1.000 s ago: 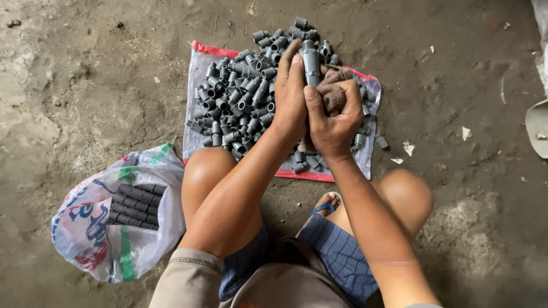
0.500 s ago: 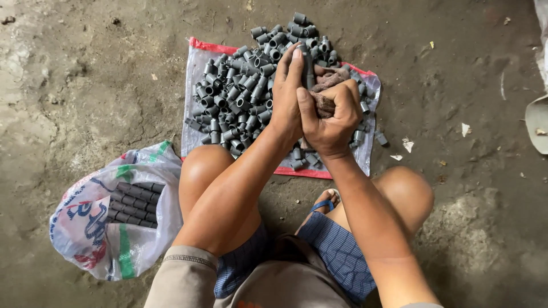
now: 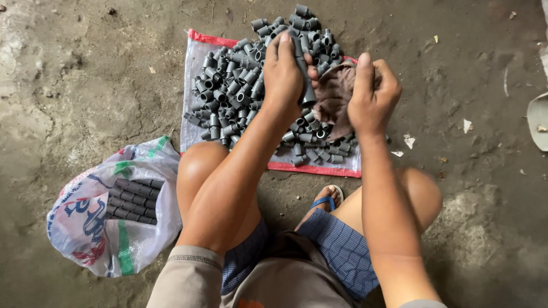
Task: Cleaning and sorting PVC pipe fittings by wiping them with a cloth and placing them into a plastic bag.
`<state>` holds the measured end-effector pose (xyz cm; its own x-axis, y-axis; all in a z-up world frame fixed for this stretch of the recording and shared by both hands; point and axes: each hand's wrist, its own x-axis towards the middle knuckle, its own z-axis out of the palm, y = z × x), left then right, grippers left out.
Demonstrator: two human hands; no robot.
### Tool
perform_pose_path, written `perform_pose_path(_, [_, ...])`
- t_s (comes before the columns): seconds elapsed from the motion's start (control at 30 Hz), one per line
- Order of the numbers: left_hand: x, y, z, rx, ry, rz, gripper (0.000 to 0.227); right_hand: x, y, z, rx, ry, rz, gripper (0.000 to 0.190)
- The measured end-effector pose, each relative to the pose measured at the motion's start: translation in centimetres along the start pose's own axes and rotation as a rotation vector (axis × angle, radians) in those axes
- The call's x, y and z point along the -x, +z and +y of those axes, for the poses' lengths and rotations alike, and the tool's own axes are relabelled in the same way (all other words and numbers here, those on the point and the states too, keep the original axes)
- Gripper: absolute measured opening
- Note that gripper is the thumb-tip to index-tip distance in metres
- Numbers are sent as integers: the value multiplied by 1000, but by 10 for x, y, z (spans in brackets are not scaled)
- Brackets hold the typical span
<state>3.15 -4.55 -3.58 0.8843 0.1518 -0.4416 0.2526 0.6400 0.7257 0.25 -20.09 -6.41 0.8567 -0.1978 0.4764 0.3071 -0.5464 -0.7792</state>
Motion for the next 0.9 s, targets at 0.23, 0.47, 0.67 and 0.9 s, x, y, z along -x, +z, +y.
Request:
perform_pose_path(0.23, [21,-12,36,-127,14,-124,56,21,3,84,392,472,-416,49])
perform_pose_path(0.47, [25,-26,58,-149,18,-155,42,60,10,136,754,586,-695,36])
perform_pose_path(0.67, [23,-31,60,-20,-76,-99,38,97,59,214,653,258,-625,26])
perform_pose_path(0.9, [17,-37,62,-11,-119,-90,35,107,124,202,629,155,-826,53])
